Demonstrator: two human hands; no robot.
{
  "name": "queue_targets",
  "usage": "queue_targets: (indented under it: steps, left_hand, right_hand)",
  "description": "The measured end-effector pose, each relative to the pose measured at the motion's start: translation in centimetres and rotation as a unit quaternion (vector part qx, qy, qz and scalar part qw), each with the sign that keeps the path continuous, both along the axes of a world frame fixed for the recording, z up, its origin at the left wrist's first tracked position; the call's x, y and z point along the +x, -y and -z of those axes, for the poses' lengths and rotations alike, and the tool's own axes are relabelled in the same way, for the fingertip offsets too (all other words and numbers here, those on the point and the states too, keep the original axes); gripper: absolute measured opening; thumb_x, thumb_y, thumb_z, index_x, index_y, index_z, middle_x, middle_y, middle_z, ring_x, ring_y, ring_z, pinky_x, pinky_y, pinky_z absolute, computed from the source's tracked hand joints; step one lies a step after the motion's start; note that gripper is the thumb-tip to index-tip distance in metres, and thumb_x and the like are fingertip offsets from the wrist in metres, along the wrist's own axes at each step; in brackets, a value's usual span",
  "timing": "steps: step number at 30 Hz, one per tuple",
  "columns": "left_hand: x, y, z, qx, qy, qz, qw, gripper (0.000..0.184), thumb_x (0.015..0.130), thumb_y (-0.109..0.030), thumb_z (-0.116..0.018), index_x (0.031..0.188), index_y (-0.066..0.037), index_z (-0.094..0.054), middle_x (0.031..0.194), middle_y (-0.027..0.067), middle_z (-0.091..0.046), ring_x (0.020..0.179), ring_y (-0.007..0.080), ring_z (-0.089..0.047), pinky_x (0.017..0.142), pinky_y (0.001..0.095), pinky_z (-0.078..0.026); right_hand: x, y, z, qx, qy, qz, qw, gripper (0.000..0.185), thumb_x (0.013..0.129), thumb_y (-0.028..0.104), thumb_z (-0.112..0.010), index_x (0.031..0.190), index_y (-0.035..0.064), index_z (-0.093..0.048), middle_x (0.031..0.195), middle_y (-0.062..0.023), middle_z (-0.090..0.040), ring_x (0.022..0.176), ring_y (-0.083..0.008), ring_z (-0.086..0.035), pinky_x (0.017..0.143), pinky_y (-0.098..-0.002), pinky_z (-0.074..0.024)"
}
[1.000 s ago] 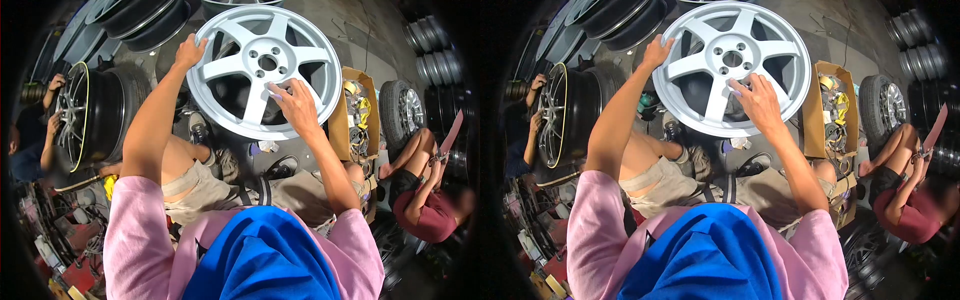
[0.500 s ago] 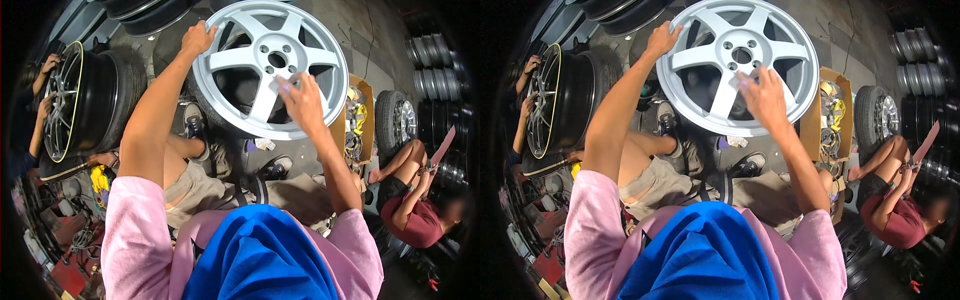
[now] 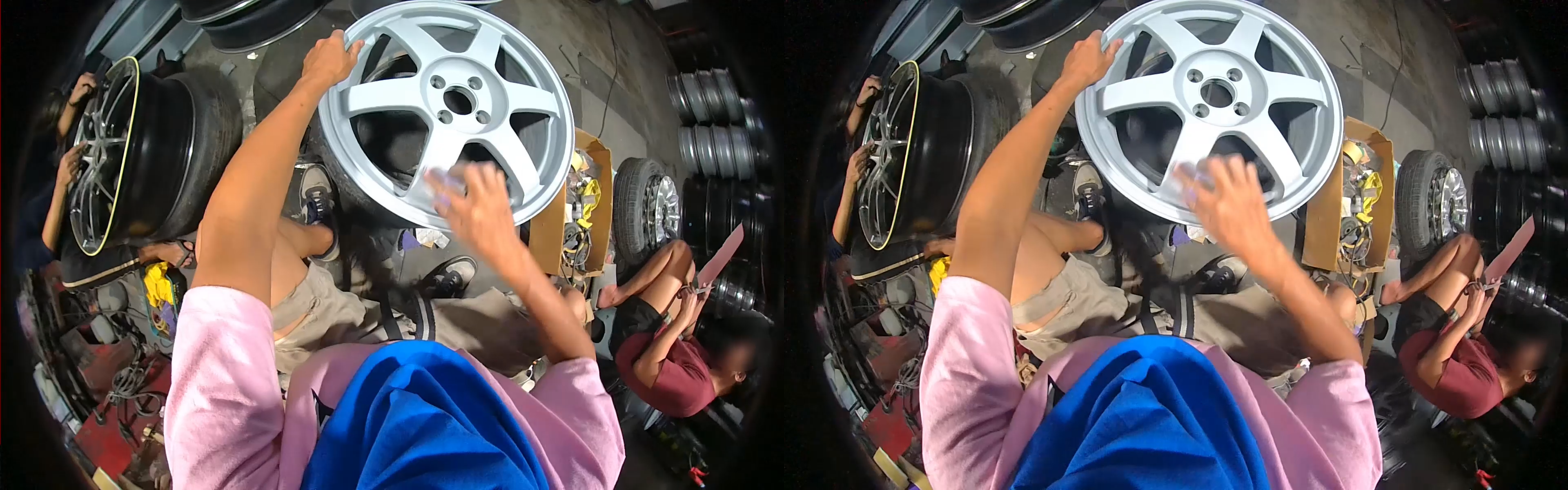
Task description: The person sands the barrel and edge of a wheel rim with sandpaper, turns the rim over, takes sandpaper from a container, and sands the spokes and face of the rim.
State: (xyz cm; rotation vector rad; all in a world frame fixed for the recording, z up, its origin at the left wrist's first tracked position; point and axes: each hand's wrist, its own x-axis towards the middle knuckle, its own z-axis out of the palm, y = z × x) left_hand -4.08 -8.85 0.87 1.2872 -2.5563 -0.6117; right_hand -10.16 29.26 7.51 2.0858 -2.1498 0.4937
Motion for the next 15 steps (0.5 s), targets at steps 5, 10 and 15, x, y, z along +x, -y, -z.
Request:
queue_targets:
  steps: [5,10,15]
  left_hand:
    - [-0.2,0.4,-0.1,0.004,-0.002,0.007,1.000,0.055,0.102,-0.052,-0.058,0.127,-0.003,-0.062,0.120,0.0279,-0.071,0.115,0.0476,-0.067,0.098,0.0561,-0.053]
    - [0.0,0.0,-0.7,-0.004,-0.007,-0.005,1.000,0.056,0.101,-0.052,-0.059,0.127,-0.003,-0.062,0.119,0.0274,-0.072,0.114,0.0473,-0.068,0.096,0.0565,-0.054]
    - [-0.1,0.4,0.4,0.010,-0.030,0.015,0.999,0.055,0.101,-0.051,-0.059,0.125,-0.002,-0.063,0.117,0.0285,-0.072,0.113,0.0474,-0.068,0.097,0.0567,-0.053]
  right_hand:
    - [-0.7,1.6,0.1,-0.038,-0.010,0.054,0.998,0.039,0.091,0.025,-0.073,0.130,0.0210,-0.072,0.114,-0.0070,-0.060,0.104,-0.0290,-0.053,0.085,-0.0430,-0.0429]
    - [1.4,2.2,0.4,-0.037,-0.009,0.068,0.997,0.039,0.089,0.023,-0.074,0.128,0.0189,-0.073,0.116,-0.0078,-0.060,0.108,-0.0293,-0.054,0.088,-0.0441,-0.0437]
    - [2.5,1.1,0.1,-0.039,-0.012,0.087,0.995,0.042,0.088,0.024,-0.076,0.129,0.0201,-0.073,0.118,-0.0080,-0.060,0.107,-0.0304,-0.053,0.086,-0.0445,-0.0430]
